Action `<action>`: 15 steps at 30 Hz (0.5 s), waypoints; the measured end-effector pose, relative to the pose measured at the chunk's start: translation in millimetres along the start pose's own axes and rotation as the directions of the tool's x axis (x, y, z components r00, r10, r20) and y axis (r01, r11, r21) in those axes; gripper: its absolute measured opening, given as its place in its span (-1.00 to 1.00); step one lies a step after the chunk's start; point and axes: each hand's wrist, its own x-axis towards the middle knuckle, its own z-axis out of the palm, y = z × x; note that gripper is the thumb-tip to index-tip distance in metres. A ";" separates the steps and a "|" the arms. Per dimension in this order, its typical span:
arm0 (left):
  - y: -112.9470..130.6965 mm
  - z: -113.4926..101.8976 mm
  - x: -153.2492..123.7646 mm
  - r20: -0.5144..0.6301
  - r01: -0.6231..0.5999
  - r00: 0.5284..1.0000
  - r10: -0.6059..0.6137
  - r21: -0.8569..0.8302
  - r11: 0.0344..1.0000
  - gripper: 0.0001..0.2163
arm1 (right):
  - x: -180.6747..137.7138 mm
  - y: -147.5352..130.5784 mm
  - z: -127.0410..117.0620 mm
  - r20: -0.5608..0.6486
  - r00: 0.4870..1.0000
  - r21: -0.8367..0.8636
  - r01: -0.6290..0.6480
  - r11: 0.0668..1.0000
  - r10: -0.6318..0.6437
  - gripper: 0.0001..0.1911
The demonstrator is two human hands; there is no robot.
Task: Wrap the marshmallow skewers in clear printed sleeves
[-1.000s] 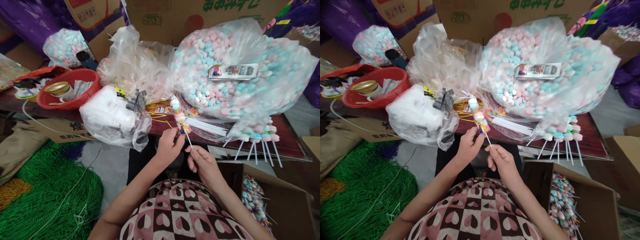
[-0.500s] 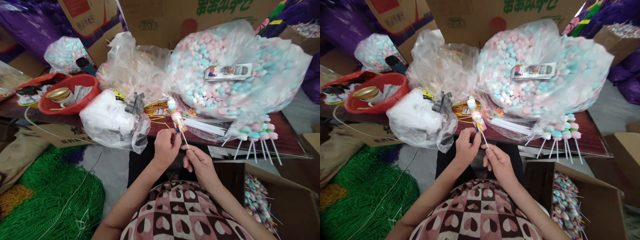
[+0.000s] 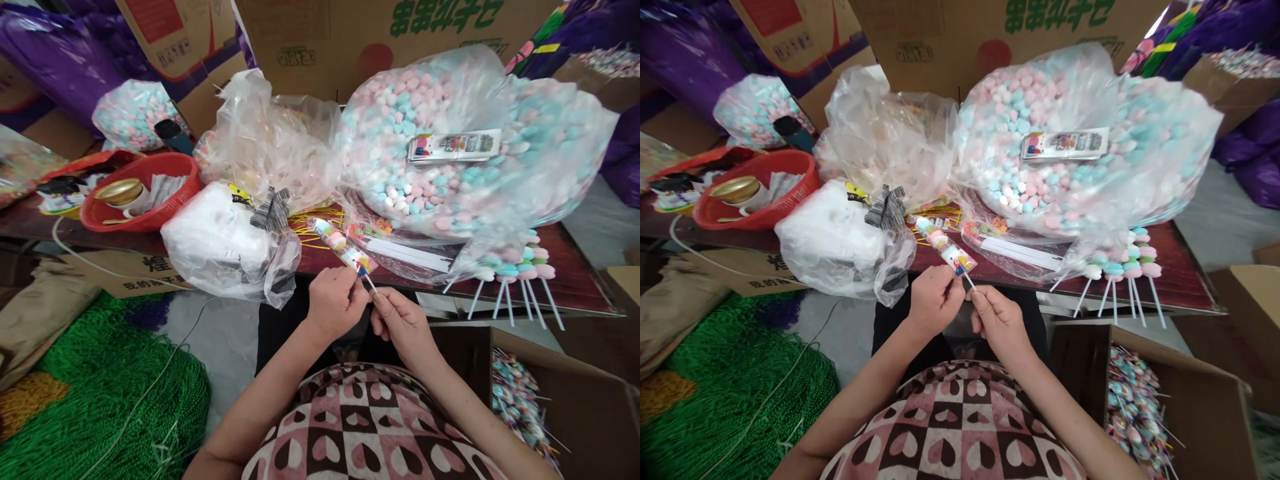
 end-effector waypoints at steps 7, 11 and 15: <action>-0.6 -19.7 14.8 0.291 -0.090 0.951 0.103 -0.058 0.994 -0.83 | 10.9 -13.1 -5.0 0.065 0.993 -0.148 0.105 0.983 -0.096 -0.60; -3.1 -26.1 16.5 0.356 -0.055 0.929 0.103 -0.144 0.988 -0.82 | 11.0 -4.4 -2.1 0.107 0.994 0.013 0.010 1.000 -0.012 -0.59; -8.3 -28.4 5.2 0.383 0.243 0.919 -0.091 -0.369 0.897 -0.82 | 8.6 1.6 -1.2 0.104 0.994 0.143 -0.049 0.989 0.034 -0.60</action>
